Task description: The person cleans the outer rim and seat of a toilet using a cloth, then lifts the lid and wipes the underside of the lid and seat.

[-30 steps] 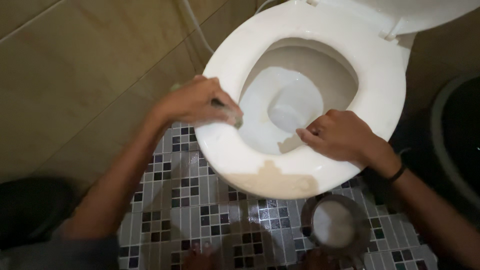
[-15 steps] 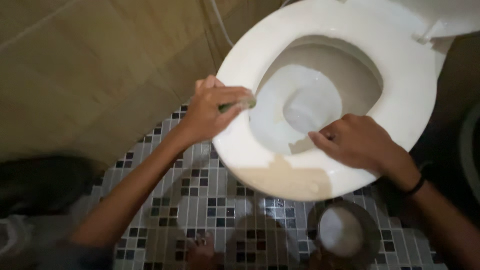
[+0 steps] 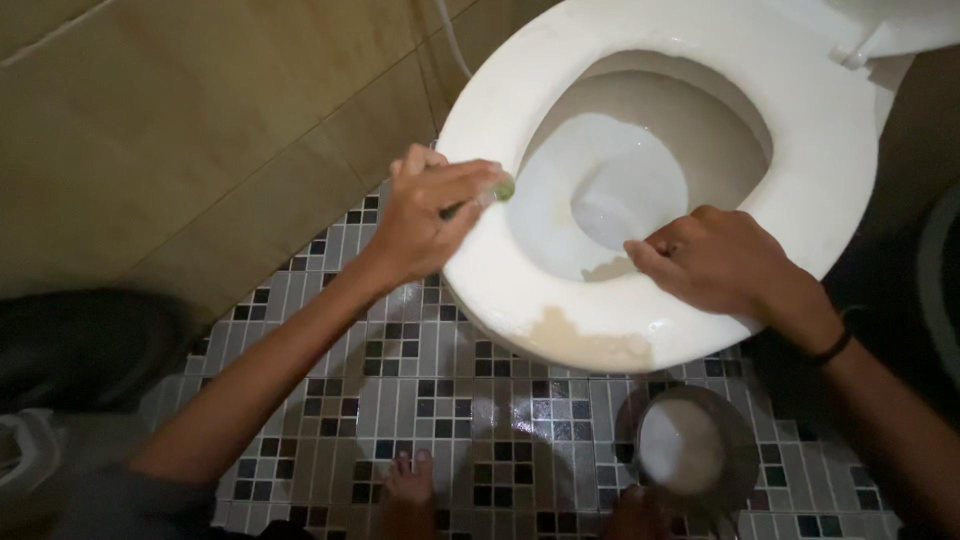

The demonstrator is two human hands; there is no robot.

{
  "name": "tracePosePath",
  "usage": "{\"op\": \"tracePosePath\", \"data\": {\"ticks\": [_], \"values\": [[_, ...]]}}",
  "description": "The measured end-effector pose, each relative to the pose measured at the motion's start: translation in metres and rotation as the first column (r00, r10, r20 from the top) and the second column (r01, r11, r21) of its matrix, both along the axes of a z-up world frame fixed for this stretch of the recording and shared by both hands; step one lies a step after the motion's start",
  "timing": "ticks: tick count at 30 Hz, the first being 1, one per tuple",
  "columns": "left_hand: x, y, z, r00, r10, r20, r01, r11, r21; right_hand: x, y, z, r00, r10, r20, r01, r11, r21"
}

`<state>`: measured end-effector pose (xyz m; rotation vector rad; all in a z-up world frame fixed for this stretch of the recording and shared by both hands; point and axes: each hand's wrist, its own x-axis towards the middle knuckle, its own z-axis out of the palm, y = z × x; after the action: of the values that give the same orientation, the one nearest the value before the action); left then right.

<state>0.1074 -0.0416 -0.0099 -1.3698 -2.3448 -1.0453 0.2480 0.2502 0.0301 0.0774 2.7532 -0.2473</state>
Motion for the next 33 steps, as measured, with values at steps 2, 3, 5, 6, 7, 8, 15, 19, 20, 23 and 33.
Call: {"op": "tracePosePath", "data": {"ticks": [2,3,5,6,7,8,15,19,20,23,33], "values": [[0.015,-0.002,-0.002,0.997,-0.032,-0.073,0.030,0.999,-0.028,0.001,0.000,-0.001,1.000,0.009,-0.009,-0.009,1.000,0.002],[0.024,-0.003,-0.004,0.987,-0.064,-0.146,0.055,0.997,-0.060,0.001,0.000,-0.001,1.000,0.019,-0.020,-0.019,1.000,0.004],[0.049,0.000,-0.012,0.978,-0.090,-0.187,0.084,0.996,-0.037,0.003,0.000,0.000,0.999,0.022,-0.038,-0.022,1.000,-0.001],[0.061,0.002,-0.016,0.967,-0.111,-0.229,0.110,0.994,-0.019,0.003,-0.001,0.000,0.998,0.028,-0.057,-0.029,1.000,-0.008],[0.071,0.003,-0.020,0.967,-0.110,-0.229,0.108,0.994,-0.019,0.002,-0.001,0.000,0.998,0.030,-0.057,-0.030,1.000,-0.008],[0.081,0.005,-0.023,0.961,-0.145,-0.235,0.146,0.989,-0.014,0.002,-0.002,0.001,0.999,0.027,-0.047,-0.027,1.000,-0.006],[0.052,-0.006,-0.016,0.960,-0.117,-0.253,0.111,0.993,-0.037,0.002,-0.002,-0.002,0.995,0.050,-0.086,-0.053,0.998,-0.028],[0.030,-0.011,-0.005,0.977,-0.036,-0.208,0.050,0.997,0.061,0.003,-0.003,-0.002,0.996,0.040,-0.076,-0.042,0.999,-0.027],[0.031,-0.007,-0.006,0.978,-0.042,-0.207,0.055,0.997,0.056,0.003,-0.004,-0.003,0.998,0.039,-0.054,-0.040,0.999,-0.011],[0.049,0.004,-0.013,0.952,-0.061,-0.299,0.080,0.995,0.053,0.003,-0.004,-0.002,0.997,0.049,-0.061,-0.050,0.999,-0.020],[0.045,0.008,-0.003,0.991,-0.082,-0.101,0.048,0.954,-0.297,0.003,-0.011,0.007,0.997,0.068,-0.027,-0.069,0.997,-0.047]]}}
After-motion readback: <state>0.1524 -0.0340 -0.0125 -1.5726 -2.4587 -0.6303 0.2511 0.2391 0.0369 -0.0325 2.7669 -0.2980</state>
